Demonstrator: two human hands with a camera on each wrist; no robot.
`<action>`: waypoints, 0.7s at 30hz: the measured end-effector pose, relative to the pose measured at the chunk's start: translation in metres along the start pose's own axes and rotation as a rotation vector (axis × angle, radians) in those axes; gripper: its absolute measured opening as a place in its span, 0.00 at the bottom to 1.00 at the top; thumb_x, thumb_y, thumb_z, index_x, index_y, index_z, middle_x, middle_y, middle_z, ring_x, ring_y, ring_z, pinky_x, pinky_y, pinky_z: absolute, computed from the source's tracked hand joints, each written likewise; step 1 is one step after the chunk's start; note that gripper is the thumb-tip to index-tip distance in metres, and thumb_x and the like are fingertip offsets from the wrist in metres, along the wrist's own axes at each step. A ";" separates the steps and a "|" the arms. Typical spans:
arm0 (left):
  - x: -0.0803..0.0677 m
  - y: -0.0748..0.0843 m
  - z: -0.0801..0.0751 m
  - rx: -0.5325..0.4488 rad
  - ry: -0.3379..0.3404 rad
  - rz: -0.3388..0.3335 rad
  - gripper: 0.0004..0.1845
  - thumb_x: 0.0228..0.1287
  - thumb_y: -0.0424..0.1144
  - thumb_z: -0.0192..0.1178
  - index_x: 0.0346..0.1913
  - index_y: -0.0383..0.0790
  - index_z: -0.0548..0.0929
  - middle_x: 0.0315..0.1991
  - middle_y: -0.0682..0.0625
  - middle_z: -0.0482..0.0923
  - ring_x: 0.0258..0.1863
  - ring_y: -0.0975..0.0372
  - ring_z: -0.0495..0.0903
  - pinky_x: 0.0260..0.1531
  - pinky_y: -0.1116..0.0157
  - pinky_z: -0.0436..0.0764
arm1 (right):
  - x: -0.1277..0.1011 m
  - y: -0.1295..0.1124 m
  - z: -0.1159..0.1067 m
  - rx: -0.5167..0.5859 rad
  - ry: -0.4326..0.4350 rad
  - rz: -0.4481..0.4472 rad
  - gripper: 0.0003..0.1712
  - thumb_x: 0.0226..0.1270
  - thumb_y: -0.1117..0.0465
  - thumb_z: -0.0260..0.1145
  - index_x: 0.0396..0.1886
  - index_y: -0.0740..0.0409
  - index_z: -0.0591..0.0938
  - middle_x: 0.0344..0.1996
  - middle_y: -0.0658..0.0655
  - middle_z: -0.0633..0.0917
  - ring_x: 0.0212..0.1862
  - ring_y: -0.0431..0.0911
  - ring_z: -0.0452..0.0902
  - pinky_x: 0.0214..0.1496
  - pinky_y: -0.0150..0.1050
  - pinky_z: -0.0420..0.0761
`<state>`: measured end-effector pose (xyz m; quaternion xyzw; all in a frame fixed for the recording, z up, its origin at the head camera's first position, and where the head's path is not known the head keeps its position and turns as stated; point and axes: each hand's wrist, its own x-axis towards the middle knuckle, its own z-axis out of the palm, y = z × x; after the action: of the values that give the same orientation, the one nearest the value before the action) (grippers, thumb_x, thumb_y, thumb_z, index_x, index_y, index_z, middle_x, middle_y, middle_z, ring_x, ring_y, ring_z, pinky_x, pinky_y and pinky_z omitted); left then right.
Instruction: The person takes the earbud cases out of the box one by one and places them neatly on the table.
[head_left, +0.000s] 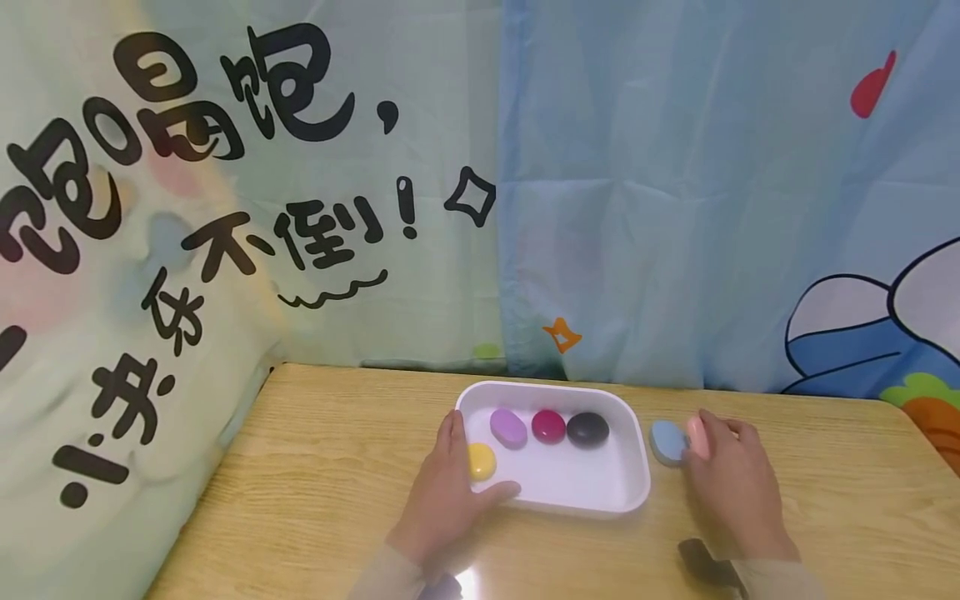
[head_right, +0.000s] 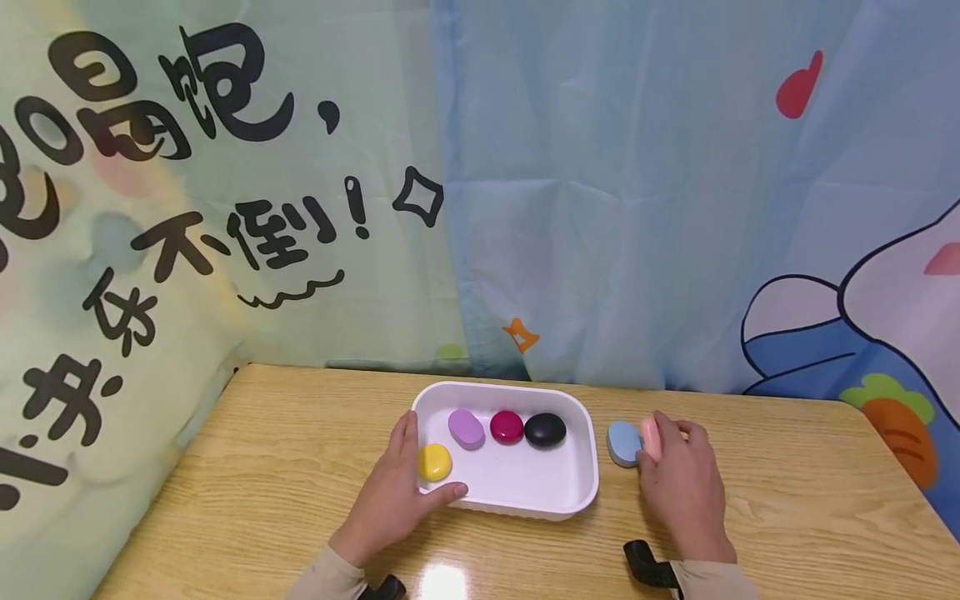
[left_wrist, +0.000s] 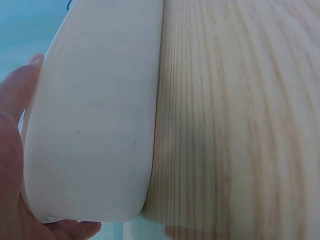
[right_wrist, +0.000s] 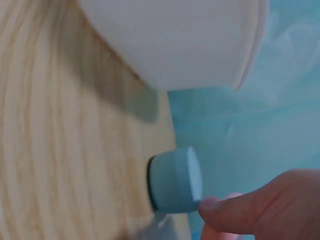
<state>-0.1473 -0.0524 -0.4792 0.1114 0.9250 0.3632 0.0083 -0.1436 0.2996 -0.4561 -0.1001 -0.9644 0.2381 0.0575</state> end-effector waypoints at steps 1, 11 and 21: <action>0.000 0.000 0.000 0.001 0.002 0.001 0.65 0.55 0.70 0.66 0.79 0.28 0.47 0.79 0.36 0.48 0.70 0.39 0.65 0.67 0.47 0.68 | 0.000 0.002 0.002 0.006 0.008 -0.001 0.35 0.71 0.62 0.57 0.74 0.72 0.62 0.63 0.82 0.64 0.61 0.75 0.63 0.58 0.73 0.66; 0.000 0.001 0.000 0.002 -0.003 -0.004 0.65 0.55 0.70 0.65 0.79 0.29 0.47 0.79 0.36 0.48 0.69 0.40 0.66 0.67 0.47 0.68 | 0.002 0.018 0.012 -0.004 0.048 -0.026 0.33 0.69 0.63 0.61 0.69 0.75 0.67 0.59 0.83 0.67 0.59 0.75 0.63 0.58 0.73 0.66; 0.000 0.000 0.000 0.011 0.000 0.009 0.65 0.56 0.70 0.65 0.79 0.28 0.47 0.79 0.35 0.48 0.70 0.40 0.66 0.67 0.47 0.68 | 0.005 0.027 0.018 -0.037 0.081 -0.070 0.27 0.70 0.61 0.61 0.61 0.77 0.73 0.55 0.80 0.75 0.59 0.73 0.65 0.58 0.71 0.67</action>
<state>-0.1474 -0.0529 -0.4793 0.1153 0.9265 0.3582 0.0059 -0.1473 0.3161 -0.4841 -0.0767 -0.9684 0.2138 0.1029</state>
